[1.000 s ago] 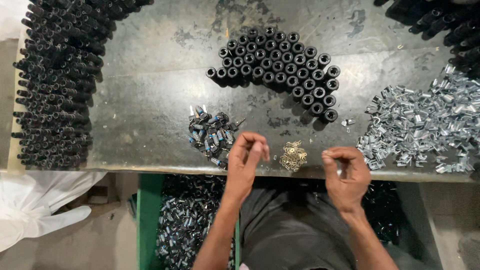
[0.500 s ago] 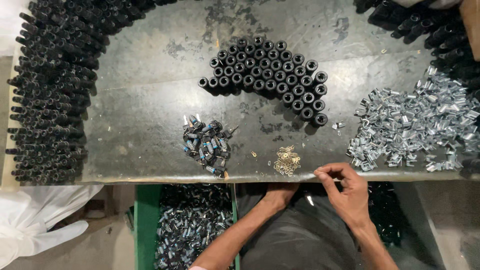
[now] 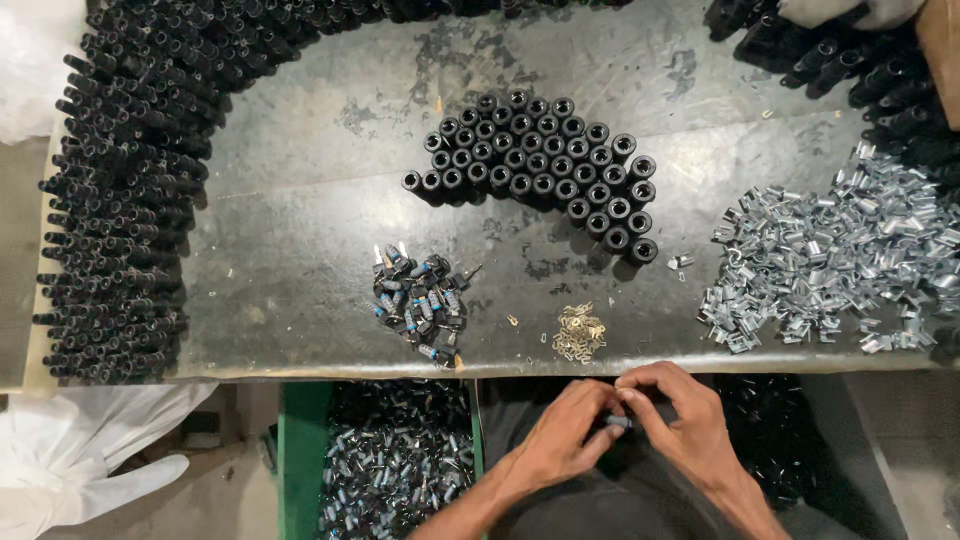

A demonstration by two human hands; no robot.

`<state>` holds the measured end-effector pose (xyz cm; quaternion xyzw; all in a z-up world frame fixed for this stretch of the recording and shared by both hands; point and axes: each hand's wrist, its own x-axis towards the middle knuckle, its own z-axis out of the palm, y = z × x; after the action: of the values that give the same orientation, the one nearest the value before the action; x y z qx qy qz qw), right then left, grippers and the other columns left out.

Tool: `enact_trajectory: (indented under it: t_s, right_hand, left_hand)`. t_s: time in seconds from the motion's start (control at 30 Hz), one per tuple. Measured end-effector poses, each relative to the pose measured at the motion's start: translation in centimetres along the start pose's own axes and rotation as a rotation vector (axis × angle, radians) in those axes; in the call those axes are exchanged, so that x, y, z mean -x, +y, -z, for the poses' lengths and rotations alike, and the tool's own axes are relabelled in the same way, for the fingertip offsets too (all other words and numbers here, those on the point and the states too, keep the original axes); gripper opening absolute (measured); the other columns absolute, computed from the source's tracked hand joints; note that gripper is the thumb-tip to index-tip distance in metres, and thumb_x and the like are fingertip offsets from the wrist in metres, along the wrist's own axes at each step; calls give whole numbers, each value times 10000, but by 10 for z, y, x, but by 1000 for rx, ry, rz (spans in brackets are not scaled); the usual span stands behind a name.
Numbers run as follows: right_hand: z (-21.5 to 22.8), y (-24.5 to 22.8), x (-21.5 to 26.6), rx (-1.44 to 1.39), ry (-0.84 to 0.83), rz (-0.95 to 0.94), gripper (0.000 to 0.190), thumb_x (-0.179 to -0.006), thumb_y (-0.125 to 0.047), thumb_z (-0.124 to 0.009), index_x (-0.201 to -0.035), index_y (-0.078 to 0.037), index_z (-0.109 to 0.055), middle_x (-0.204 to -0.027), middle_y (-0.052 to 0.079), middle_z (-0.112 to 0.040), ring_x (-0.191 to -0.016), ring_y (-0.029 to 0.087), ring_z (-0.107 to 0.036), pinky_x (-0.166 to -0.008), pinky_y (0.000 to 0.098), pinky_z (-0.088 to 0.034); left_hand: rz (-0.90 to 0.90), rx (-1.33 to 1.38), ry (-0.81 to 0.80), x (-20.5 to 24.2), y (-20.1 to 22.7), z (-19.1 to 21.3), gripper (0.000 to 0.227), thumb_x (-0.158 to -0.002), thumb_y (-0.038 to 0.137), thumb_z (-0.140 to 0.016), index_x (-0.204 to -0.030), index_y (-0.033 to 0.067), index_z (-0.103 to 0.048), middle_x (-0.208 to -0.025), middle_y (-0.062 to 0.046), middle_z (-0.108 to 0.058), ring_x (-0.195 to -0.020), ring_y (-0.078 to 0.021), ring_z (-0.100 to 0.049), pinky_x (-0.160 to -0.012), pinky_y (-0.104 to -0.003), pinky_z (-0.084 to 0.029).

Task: The person repeatedly picks small cylindrical and metallic components from piles on a metal table and inserts them into each other by hand. The assembled units are placed into a green bin below the table. The process is continuous and repetitive throughout the clip.

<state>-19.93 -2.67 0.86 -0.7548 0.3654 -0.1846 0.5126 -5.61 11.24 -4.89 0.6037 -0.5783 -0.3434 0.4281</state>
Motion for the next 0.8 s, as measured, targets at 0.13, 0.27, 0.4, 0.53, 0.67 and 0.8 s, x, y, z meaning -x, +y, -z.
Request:
enact_trajectory:
  t_s: [0.13,0.27,0.4,0.53,0.67,0.8]
  right_hand:
    - [-2,-16,8,-46,139,180,131,-846,-13,-739,-975,-30,-721,-955,78,-760,-867,176,-745,-777,280,-574]
    - [-10,-35,3,-73,208,305,141,-844,0,-764,-967,-27,-701,-964,85,-755,-881,188,-746,-791,281,-587]
    - [-14,-51,-6,-4,302,449,180,-831,-26,-808,-955,-41,-679,-958,77,-750,-903,220,-736,-818,304,-586]
    - [-15,-56,-9,52,333,453,195,-828,-27,-815,-961,-43,-672,-955,78,-749,-906,230,-742,-817,318,-578]
    - [-16,-55,-8,48,353,426,200,-835,-17,-813,-977,-32,-673,-967,90,-750,-907,228,-748,-796,310,-581]
    - [-18,-53,-7,7,354,389,191,-850,-4,-805,-987,-26,-673,-974,100,-750,-904,220,-756,-779,289,-594]
  left_hand:
    - [298,1014,282,-11,39,12,146,-1054,115,-596,-1161,34,-538,-1185,-68,-657,-1062,-156,-598,-991,-329,-491]
    - [410,1381,369,-21,56,25,184,-1056,107,-542,-1218,31,-584,-1083,-54,-629,-977,-140,-597,-926,-310,-499]
    - [402,1386,377,-25,69,30,151,-1061,82,-532,-1208,51,-550,-1091,-32,-610,-1008,-87,-575,-932,-251,-465]
    - [326,1076,453,-31,74,26,214,-1136,192,-489,-1190,-2,-559,-992,-33,-600,-911,-81,-562,-851,-245,-480]
    - [334,1118,436,-33,74,24,237,-1125,243,-484,-1168,17,-542,-826,-42,-600,-709,-95,-567,-656,-248,-485]
    - [307,1086,432,-33,73,24,257,-1142,251,-496,-1159,0,-550,-820,-49,-601,-705,-94,-568,-645,-247,-484]
